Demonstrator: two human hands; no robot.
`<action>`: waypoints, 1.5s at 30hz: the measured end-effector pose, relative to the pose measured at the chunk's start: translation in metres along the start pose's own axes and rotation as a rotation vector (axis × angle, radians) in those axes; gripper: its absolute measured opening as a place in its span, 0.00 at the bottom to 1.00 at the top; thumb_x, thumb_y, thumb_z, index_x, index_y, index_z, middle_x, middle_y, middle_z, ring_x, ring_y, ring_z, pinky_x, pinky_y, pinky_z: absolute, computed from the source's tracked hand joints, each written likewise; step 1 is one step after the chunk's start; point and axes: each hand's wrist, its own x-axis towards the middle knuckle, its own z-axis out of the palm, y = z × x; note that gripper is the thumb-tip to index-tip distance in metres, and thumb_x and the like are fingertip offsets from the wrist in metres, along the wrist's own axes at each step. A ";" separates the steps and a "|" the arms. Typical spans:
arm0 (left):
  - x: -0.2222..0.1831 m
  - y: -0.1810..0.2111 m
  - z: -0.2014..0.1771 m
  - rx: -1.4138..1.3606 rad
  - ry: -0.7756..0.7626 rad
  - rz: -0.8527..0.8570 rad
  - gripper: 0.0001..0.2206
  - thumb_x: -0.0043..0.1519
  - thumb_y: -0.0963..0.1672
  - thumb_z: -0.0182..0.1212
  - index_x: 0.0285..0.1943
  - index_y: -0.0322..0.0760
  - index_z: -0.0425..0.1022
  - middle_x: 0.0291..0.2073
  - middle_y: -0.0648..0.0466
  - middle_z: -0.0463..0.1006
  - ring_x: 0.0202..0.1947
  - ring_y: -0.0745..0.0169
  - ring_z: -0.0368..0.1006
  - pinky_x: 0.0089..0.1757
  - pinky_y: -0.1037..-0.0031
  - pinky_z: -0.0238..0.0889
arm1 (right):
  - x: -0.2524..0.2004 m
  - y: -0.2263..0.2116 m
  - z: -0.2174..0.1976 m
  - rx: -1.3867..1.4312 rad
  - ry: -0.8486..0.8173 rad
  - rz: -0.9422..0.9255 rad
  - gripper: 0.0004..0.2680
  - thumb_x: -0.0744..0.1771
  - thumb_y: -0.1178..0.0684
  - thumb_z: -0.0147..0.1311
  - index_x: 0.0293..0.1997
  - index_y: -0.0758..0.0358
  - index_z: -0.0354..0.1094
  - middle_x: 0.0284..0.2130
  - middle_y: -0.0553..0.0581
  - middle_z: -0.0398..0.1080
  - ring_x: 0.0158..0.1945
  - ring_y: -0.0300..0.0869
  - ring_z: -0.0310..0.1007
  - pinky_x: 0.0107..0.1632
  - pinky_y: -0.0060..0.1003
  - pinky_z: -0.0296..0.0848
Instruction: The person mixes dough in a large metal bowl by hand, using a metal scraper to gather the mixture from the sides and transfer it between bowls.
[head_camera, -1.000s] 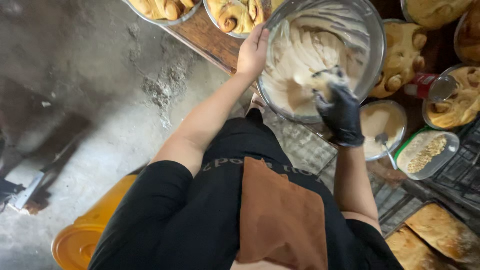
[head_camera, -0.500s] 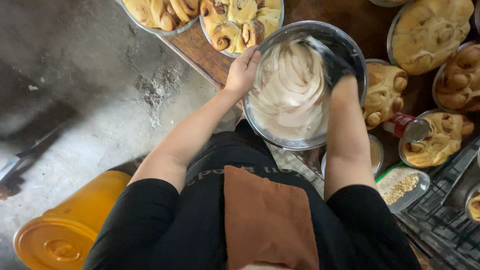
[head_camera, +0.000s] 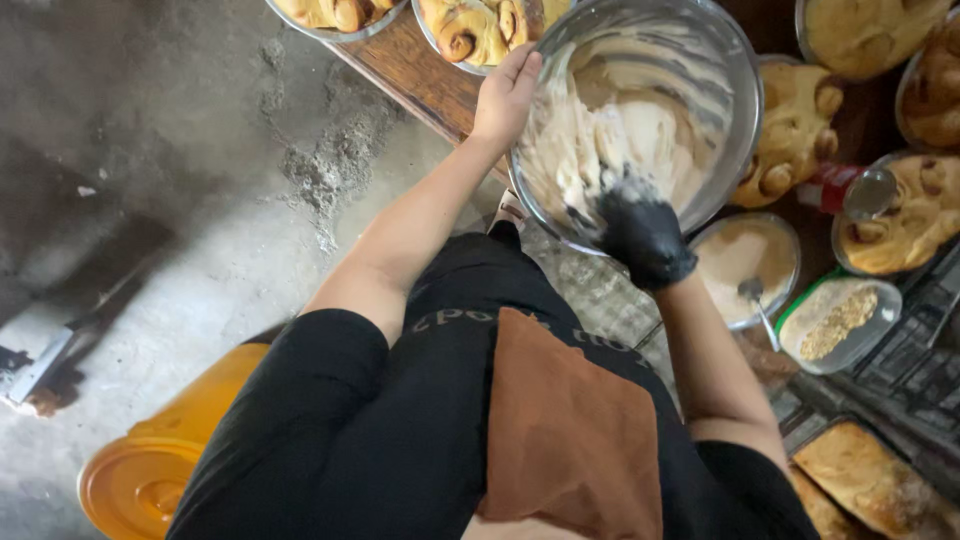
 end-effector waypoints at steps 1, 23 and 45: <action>-0.001 0.000 0.000 -0.015 -0.011 -0.013 0.18 0.72 0.49 0.53 0.63 0.32 0.74 0.44 0.47 0.83 0.48 0.62 0.75 0.52 0.72 0.68 | -0.014 -0.003 0.001 0.019 0.003 0.049 0.13 0.65 0.40 0.61 0.37 0.60 0.79 0.33 0.63 0.77 0.37 0.57 0.76 0.40 0.49 0.73; 0.000 0.029 0.001 0.211 0.053 -0.051 0.18 0.69 0.50 0.53 0.59 0.33 0.75 0.45 0.40 0.82 0.49 0.48 0.79 0.50 0.67 0.68 | 0.202 0.204 0.021 0.373 -0.093 -0.014 0.17 0.63 0.47 0.60 0.56 0.64 0.73 0.53 0.59 0.75 0.56 0.48 0.73 0.60 0.41 0.70; 0.004 0.012 -0.003 0.279 0.039 0.118 0.17 0.68 0.50 0.53 0.56 0.36 0.77 0.46 0.38 0.81 0.50 0.39 0.77 0.50 0.61 0.68 | 0.005 0.083 0.095 -0.372 0.098 -0.008 0.12 0.70 0.55 0.48 0.60 0.59 0.69 0.40 0.67 0.75 0.38 0.57 0.75 0.38 0.53 0.73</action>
